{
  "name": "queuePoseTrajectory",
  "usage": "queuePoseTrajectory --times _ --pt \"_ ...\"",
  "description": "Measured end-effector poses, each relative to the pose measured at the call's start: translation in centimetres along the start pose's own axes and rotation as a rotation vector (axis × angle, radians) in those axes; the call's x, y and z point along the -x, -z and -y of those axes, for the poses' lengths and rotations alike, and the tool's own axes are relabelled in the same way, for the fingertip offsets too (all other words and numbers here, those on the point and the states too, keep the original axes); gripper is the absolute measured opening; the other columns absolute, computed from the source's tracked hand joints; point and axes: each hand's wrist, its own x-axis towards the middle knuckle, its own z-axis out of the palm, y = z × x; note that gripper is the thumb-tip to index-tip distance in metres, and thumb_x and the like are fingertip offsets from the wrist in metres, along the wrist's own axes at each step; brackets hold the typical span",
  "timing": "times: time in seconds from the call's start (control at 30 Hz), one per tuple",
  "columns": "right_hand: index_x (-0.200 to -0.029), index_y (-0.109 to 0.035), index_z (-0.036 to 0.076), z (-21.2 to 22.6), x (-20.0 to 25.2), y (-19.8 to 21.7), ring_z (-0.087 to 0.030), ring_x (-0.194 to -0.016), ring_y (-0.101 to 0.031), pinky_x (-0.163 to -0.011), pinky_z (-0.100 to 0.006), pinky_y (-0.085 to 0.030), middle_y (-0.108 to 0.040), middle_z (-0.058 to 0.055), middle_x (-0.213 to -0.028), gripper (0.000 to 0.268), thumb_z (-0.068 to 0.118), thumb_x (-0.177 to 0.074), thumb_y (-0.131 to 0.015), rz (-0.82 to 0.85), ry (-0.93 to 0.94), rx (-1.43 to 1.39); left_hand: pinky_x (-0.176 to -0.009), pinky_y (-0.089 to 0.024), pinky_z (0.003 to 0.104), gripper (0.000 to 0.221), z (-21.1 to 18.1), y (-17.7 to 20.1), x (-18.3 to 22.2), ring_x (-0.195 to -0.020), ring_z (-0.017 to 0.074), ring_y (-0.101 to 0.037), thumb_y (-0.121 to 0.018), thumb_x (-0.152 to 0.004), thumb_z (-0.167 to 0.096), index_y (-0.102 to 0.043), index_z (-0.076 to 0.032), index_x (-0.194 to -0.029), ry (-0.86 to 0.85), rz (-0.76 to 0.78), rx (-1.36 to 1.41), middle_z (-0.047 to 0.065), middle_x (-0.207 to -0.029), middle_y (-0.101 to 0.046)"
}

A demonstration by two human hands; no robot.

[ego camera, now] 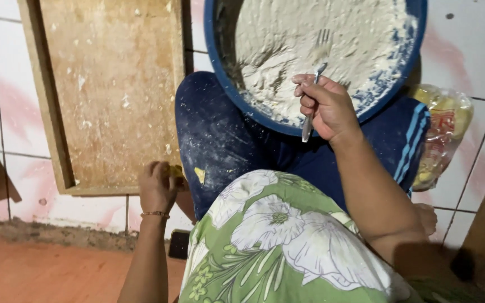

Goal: The person is manually preparing dumplings by scooping filling onto wrappers and folding them into shapes.

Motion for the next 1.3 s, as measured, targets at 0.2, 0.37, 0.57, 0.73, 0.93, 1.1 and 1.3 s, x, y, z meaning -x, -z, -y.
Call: queuePoseTrajectory --times 0.2,0.37,0.57,0.73,0.93,1.1,1.3 --pt "-0.124 -0.062 -0.001 1.1 0.4 1.1 0.002 -0.059 -0.040 -0.051 -0.013 -0.035 -0.063 -0.003 -0.084 0.028 0.010 -0.099 -0.064 -0.005 0.050 0.065 -0.093 -0.057 0.046 0.041 2.5 -4.0 0.1 -0.111 0.0411 -0.065 -0.072 -0.085 -0.034 -0.063 -0.016 -0.120 0.014 0.113 -0.064 0.016 -0.118 -0.061" --pt "-0.130 -0.059 -0.004 1.7 0.8 1.1 0.002 -0.059 -0.041 -0.050 -0.013 -0.037 -0.065 -0.003 -0.087 0.035 0.009 -0.097 -0.064 -0.031 0.091 0.083 -0.087 -0.059 0.045 0.039 2.5 -4.6 0.1 -0.105 0.0390 -0.068 -0.069 -0.087 -0.038 -0.061 -0.015 -0.118 -0.002 0.045 -0.142 0.016 -0.111 -0.064" --pt "-0.139 -0.051 -0.005 1.9 0.6 2.2 -0.003 -0.062 -0.047 -0.053 -0.016 -0.043 -0.067 -0.011 -0.096 0.050 -0.002 -0.090 -0.057 -0.044 0.141 0.129 -0.081 -0.060 0.044 0.025 3.7 -5.1 -1.1 -0.092 0.0358 -0.071 -0.067 -0.088 -0.042 -0.071 -0.018 -0.093 0.022 0.110 -0.205 0.010 -0.096 -0.068" --pt "-0.138 -0.048 -0.008 1.9 0.6 2.1 -0.007 -0.065 -0.059 -0.056 -0.019 -0.053 -0.070 -0.017 -0.103 0.050 -0.006 -0.087 -0.050 -0.054 0.123 0.092 -0.087 -0.057 0.041 0.024 -0.2 -1.1 -2.2 -0.098 0.0343 -0.068 -0.077 -0.084 -0.021 -0.070 -0.015 -0.106 -0.029 -0.107 0.016 0.009 -0.101 -0.063" --pt "-0.131 -0.049 0.001 0.9 0.1 2.2 -0.019 -0.077 -0.076 -0.064 -0.027 -0.065 -0.073 -0.024 -0.111 0.039 -0.001 -0.092 -0.055 -0.044 0.090 -0.087 -0.091 -0.051 0.037 0.024 -12.5 5.8 -6.2 -0.086 0.0296 -0.066 -0.066 -0.089 0.008 -0.069 -0.014 -0.099 -0.374 -0.448 0.359 0.006 -0.087 -0.065" --pt "-0.121 -0.047 0.010 0.9 1.6 0.8 -0.028 -0.093 -0.079 -0.079 -0.036 -0.067 -0.073 -0.025 -0.114 0.031 0.000 -0.094 -0.058 0.028 0.159 -0.222 -0.083 -0.055 0.045 0.006 -25.5 7.9 -7.1 -0.088 0.0342 -0.072 -0.069 -0.099 -0.010 -0.074 -0.009 -0.102 -0.565 -0.164 0.619 0.011 -0.091 -0.075" --pt "-0.119 -0.049 0.009 2.3 4.3 0.0 -0.026 -0.105 -0.075 -0.090 -0.038 -0.065 -0.072 -0.024 -0.118 0.022 0.008 -0.100 -0.059 0.116 0.306 -0.247 -0.084 -0.057 0.044 0.020 -32.1 2.6 -5.8 -0.093 0.0332 -0.076 -0.072 -0.094 -0.017 -0.074 -0.005 -0.109 -0.529 0.535 0.813 0.015 -0.090 -0.078"
